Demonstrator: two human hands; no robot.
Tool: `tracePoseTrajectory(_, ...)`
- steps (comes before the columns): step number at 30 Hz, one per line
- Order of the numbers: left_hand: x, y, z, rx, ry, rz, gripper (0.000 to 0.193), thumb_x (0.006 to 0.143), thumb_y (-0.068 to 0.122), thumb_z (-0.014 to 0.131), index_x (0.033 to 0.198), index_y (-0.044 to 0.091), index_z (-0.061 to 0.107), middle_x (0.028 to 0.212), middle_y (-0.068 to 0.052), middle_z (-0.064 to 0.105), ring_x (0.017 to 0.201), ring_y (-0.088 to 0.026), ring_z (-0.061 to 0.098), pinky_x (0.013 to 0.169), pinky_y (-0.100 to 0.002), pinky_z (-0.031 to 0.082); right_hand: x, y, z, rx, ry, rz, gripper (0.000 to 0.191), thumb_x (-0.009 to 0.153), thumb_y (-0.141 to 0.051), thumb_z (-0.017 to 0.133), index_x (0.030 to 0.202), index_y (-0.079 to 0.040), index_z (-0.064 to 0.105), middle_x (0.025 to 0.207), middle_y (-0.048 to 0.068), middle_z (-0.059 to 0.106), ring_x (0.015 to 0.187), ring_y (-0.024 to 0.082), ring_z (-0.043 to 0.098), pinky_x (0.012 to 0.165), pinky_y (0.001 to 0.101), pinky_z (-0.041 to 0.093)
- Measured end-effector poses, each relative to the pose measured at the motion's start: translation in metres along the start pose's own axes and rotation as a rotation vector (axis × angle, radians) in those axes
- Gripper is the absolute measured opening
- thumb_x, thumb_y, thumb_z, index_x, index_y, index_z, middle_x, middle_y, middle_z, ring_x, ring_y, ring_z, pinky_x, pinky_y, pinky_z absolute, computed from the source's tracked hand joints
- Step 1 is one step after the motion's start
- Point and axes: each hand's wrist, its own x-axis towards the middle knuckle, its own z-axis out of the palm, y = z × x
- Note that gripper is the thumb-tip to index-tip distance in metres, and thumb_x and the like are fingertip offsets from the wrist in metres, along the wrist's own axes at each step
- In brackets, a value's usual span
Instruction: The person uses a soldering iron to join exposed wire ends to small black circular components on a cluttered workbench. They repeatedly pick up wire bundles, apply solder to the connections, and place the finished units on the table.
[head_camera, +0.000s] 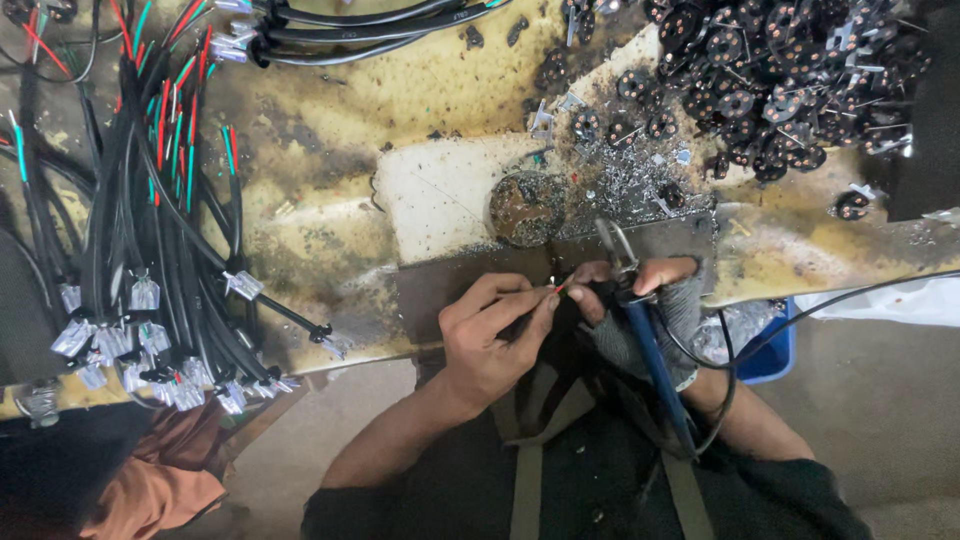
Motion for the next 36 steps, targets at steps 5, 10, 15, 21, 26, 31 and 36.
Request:
tracePoseTrajectory(5,-0.004,-0.002,0.005,0.012,0.01,0.011,0.012,0.088,0.002,0.082,0.1,0.001,0.077,0.092,-0.011,0.07,0.069,-0.016,0.069,0.06,-0.028,0.053,0.009,-0.003,-0.005,-0.05,0.048,-0.117,0.007,0.096,-0.014,0.073,0.098,-0.008,0.07,0.093,0.0,0.073,0.091,0.012,0.067,0.087,0.0262,0.048)
tracePoseTrajectory(10,-0.005,-0.004,0.007,0.087,-0.004,0.09,0.013,0.089,0.004,0.082,0.101,0.002,0.077,0.09,-0.01,0.07,0.075,-0.02,0.07,0.063,-0.032,0.055,0.015,-0.043,-0.02,-0.178,0.079,-0.24,0.015,0.091,-0.02,0.078,0.096,-0.008,0.07,0.094,0.001,0.073,0.094,0.013,0.067,0.09,0.0278,0.048)
tracePoseTrajectory(15,-0.004,-0.006,0.008,0.139,0.002,0.161,0.012,0.09,0.005,0.082,0.1,0.001,0.076,0.09,-0.01,0.069,0.078,-0.023,0.07,0.066,-0.034,0.056,0.015,-0.072,-0.027,0.009,0.136,-0.334,0.042,0.085,-0.012,0.084,0.109,-0.014,0.049,0.096,0.009,0.061,0.098,0.019,0.068,0.089,0.0284,0.056)
tracePoseTrajectory(21,-0.004,-0.006,0.009,0.121,0.005,0.144,0.009,0.092,0.005,0.079,0.099,0.0,0.076,0.09,-0.01,0.07,0.077,-0.023,0.07,0.066,-0.034,0.056,0.017,-0.073,-0.029,0.351,0.176,-0.21,0.058,0.09,0.003,0.08,0.119,-0.011,0.032,0.099,0.007,0.068,0.098,0.014,0.071,0.091,0.0263,0.055)
tracePoseTrajectory(26,-0.004,-0.004,0.009,0.151,0.008,0.137,0.008,0.092,0.005,0.079,0.098,0.001,0.074,0.091,-0.011,0.07,0.079,-0.026,0.07,0.068,-0.036,0.056,0.017,-0.066,-0.03,0.239,0.094,-0.281,0.057,0.082,-0.005,0.085,0.113,-0.009,0.038,0.1,0.0,0.058,0.102,0.009,0.07,0.089,0.0265,0.057)
tracePoseTrajectory(31,-0.004,-0.003,0.01,0.16,0.0,0.154,0.01,0.091,0.005,0.08,0.098,0.001,0.074,0.092,-0.011,0.069,0.079,-0.027,0.07,0.069,-0.036,0.056,0.021,-0.058,-0.03,-0.409,0.112,-0.358,0.03,0.079,-0.013,0.089,0.088,-0.012,0.06,0.079,-0.005,0.073,0.084,0.013,0.057,0.088,0.0296,0.038)
tracePoseTrajectory(36,-0.002,-0.002,0.009,0.142,-0.016,0.155,0.01,0.09,0.003,0.08,0.098,0.001,0.074,0.091,-0.011,0.069,0.078,-0.026,0.07,0.068,-0.036,0.056,0.023,-0.057,-0.029,-0.39,0.072,-0.259,0.025,0.081,-0.014,0.088,0.088,-0.014,0.064,0.08,-0.007,0.074,0.082,0.009,0.061,0.088,0.029,0.04)
